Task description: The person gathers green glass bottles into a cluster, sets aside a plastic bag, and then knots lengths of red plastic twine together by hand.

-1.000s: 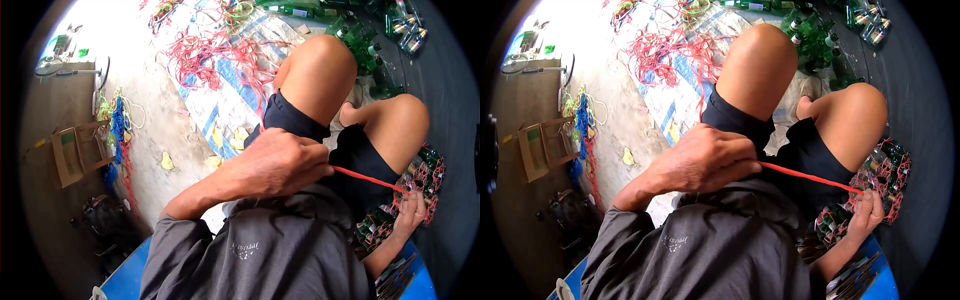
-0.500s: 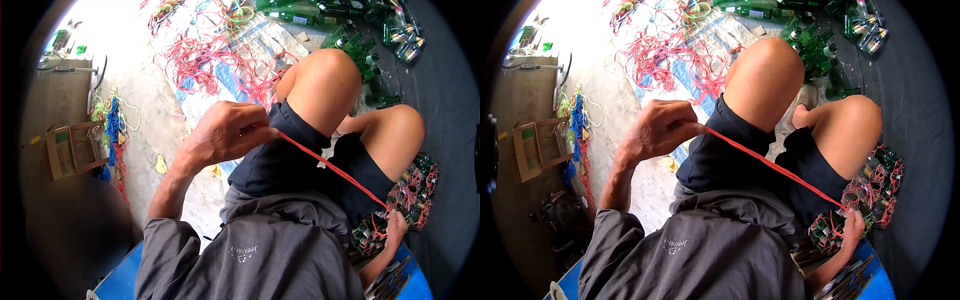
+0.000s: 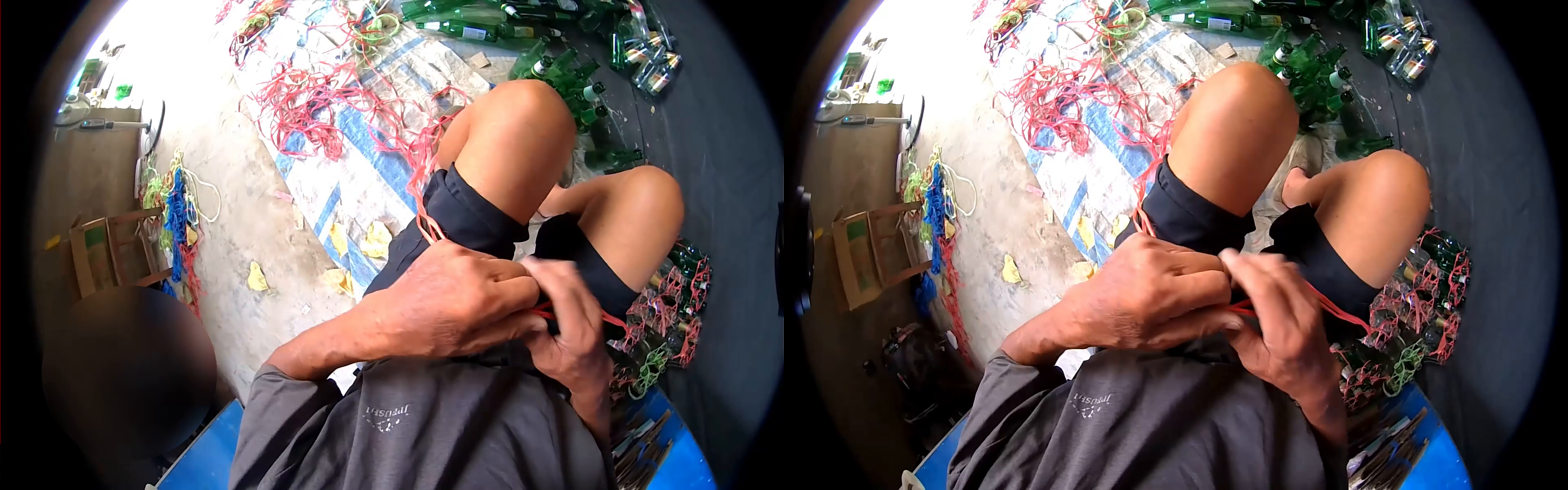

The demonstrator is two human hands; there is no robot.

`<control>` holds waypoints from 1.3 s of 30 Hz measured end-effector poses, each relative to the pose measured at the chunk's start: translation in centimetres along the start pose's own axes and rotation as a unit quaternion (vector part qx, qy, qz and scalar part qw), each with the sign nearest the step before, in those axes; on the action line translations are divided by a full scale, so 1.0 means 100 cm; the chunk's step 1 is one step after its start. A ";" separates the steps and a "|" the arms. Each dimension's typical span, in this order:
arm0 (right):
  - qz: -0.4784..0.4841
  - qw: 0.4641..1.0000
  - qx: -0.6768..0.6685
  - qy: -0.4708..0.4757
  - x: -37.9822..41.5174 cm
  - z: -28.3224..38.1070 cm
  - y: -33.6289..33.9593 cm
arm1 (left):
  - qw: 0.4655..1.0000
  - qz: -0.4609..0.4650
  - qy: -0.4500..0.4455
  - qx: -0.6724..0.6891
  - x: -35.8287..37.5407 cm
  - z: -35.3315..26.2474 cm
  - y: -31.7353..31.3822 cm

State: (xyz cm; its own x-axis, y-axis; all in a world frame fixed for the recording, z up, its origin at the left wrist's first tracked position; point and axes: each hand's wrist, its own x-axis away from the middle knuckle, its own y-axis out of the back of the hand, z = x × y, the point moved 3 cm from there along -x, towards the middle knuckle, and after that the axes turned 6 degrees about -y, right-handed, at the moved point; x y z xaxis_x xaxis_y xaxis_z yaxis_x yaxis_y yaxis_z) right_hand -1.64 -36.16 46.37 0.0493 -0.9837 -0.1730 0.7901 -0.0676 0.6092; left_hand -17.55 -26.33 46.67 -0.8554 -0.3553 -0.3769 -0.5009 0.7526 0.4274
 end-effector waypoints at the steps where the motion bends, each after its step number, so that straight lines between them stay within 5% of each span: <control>1: 0.042 0.998 -0.045 -0.029 0.005 -0.008 -0.006 | 1.000 0.001 0.011 -0.006 0.002 0.002 0.001; 10: 0.018 0.951 -0.182 -0.251 0.020 -0.021 0.023 | 0.995 -0.022 0.091 -0.032 0.035 0.050 0.037; 18: -0.128 0.907 -0.268 -0.300 0.056 -0.046 0.063 | 0.960 -0.114 0.256 -0.004 0.058 0.107 0.084; 22: -0.174 0.865 -0.339 -0.327 0.069 -0.059 0.087 | 0.963 -0.160 0.216 0.009 0.061 0.138 0.107; 30: -0.287 0.859 -0.229 -0.356 0.111 -0.063 0.143 | 0.967 -0.158 0.197 0.032 0.045 0.145 0.131; 35: -0.223 0.873 -0.136 -0.411 0.149 -0.054 0.175 | 0.976 -0.117 0.180 0.022 0.033 0.138 0.130; 39: -0.082 0.847 -0.019 -0.525 0.171 -0.045 0.181 | 0.983 -0.109 0.143 0.020 0.022 0.130 0.123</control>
State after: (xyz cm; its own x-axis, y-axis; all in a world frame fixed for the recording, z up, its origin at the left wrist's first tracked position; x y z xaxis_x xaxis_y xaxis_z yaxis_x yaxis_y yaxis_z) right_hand 16.25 -53.41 50.93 -0.6180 -0.5685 0.5430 0.7537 -0.2318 0.6150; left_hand -23.86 -10.69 40.43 -0.7332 -0.6481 -0.2061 -0.6758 0.6606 0.3269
